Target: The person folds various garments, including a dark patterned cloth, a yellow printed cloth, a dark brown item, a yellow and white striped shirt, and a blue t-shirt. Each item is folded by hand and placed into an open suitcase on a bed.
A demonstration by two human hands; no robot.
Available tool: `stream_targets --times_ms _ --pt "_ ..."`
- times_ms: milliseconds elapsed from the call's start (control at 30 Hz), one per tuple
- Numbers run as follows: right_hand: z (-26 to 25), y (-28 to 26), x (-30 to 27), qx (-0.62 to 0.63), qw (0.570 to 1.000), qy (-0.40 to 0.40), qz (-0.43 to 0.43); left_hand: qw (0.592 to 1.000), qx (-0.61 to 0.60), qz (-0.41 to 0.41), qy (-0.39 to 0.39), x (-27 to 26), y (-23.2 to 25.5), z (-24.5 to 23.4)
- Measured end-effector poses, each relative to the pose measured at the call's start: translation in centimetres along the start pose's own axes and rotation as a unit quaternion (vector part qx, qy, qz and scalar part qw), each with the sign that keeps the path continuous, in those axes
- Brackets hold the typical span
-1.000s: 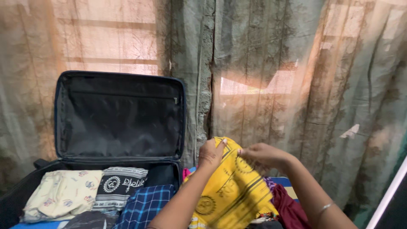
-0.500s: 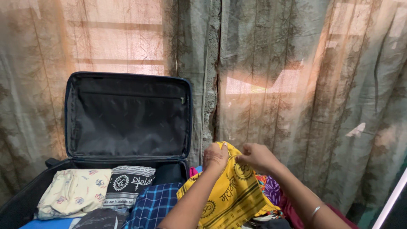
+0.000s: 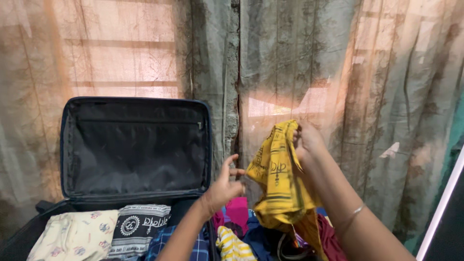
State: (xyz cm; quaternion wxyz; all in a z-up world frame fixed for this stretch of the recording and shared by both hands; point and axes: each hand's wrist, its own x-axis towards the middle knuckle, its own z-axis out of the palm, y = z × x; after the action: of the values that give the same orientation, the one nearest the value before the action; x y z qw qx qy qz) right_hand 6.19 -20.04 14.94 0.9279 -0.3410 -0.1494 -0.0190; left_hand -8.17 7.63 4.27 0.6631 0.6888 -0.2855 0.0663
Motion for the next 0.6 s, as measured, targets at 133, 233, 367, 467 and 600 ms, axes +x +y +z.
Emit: stream_targets --times_ms 133,233,367,467,600 --pt "3.1 0.9 0.6 -0.019 0.993 0.091 -0.071 0.889 0.368 0.271 -0.021 -3.3 3.7 2.6" --pt "7.4 0.1 -3.2 -0.016 0.992 0.088 -0.089 0.899 0.331 0.286 0.016 -2.8 4.5 6.0" --pt "9.5 -2.5 -5.0 -0.014 0.993 0.07 -0.091 0.936 0.239 0.231 0.118 0.0 2.2 6.3" --pt "7.2 -6.5 -4.1 -0.02 0.994 0.018 -0.109 0.965 0.166 0.099 0.175 3.2 -0.2 3.7" --pt "3.5 -8.6 -5.8 -0.144 0.974 0.117 -0.13 0.977 0.04 -0.056 0.203 5.3 -2.8 1.2"
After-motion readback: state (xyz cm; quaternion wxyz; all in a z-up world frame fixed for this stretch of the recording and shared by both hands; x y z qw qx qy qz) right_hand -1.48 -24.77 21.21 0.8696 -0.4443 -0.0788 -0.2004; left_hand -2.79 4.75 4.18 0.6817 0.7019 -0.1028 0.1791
